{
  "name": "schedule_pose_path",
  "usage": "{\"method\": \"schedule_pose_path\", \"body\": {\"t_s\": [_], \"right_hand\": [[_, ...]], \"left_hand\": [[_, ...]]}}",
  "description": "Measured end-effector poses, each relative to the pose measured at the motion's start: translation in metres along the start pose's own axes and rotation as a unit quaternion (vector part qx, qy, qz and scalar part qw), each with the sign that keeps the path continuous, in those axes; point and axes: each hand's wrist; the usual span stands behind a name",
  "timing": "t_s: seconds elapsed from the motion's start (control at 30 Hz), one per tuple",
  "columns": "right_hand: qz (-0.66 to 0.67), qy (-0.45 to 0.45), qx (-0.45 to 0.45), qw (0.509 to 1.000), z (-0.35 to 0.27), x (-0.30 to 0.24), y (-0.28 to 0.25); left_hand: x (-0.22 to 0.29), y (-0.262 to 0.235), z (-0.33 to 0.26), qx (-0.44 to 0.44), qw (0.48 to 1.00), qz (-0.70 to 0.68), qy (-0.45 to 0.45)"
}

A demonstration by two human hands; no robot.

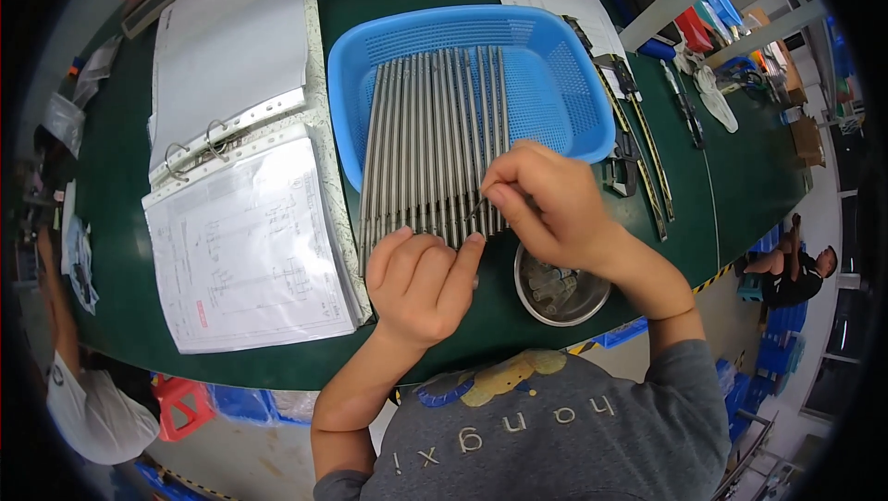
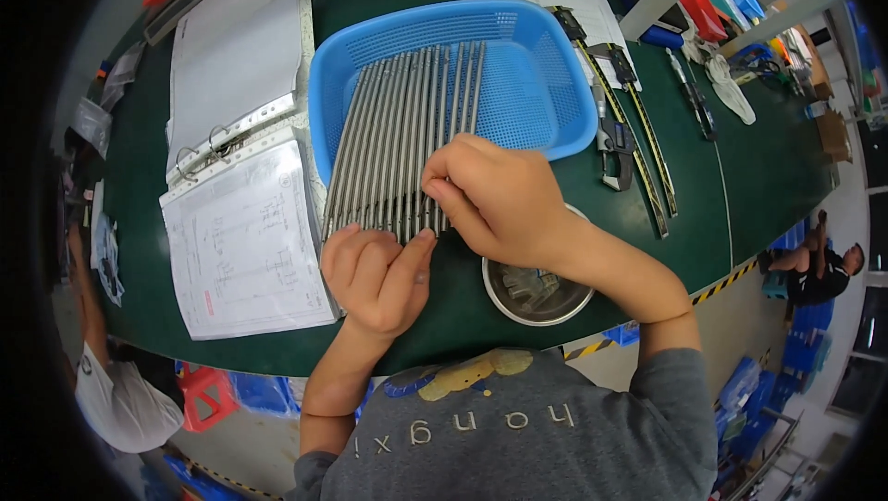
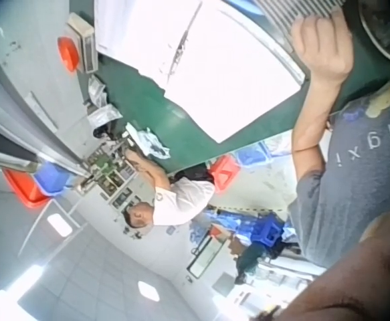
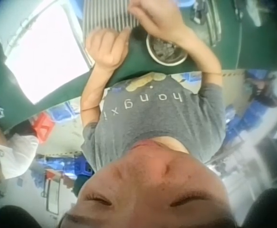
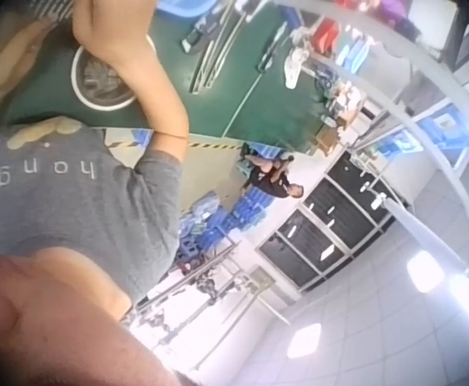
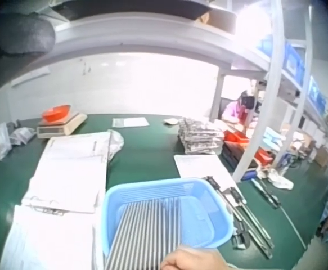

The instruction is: Inspecting and sorting various metal rods and components at a workshop table.

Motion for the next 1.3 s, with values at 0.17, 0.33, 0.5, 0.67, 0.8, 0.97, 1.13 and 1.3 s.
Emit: {"method": "schedule_pose_path", "body": {"t_s": [0.17,0.33,0.5,0.67,0.8,0.97,1.13,1.3], "right_hand": [[0.009,0.010,0.011,1.000,-0.005,0.006,0.005],[0.002,0.003,0.006,1.000,-0.005,0.002,0.003],[-0.045,-0.037,-0.006,0.998,-0.002,-0.005,0.000],[-0.075,-0.070,-0.039,0.994,0.000,-0.004,0.002],[-0.037,-0.063,-0.042,0.996,-0.010,0.003,0.009],[-0.060,-0.046,0.002,0.997,0.004,-0.008,-0.002],[-0.032,-0.031,0.004,0.999,-0.001,-0.001,0.004],[-0.009,-0.011,0.012,1.000,-0.004,-0.001,0.009]], "left_hand": [[0.003,0.001,0.004,0.008,0.999,0.033,-0.005],[0.002,0.001,0.004,0.017,0.999,0.027,-0.020],[0.001,0.000,0.003,0.010,1.000,0.016,-0.015],[0.000,-0.001,0.003,0.002,1.000,0.009,-0.015],[0.000,0.000,0.005,0.001,1.000,-0.004,-0.015],[-0.002,0.000,0.003,0.010,1.000,-0.006,-0.021],[0.008,-0.001,0.004,0.011,0.997,0.076,-0.026],[0.006,-0.005,0.006,0.006,0.995,0.082,-0.053]]}}
Point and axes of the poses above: each hand's wrist, its own z-axis towards the middle knuckle, its own y-axis out of the palm, x = y × z, and after that the axes turned 14 degrees about x, right-handed
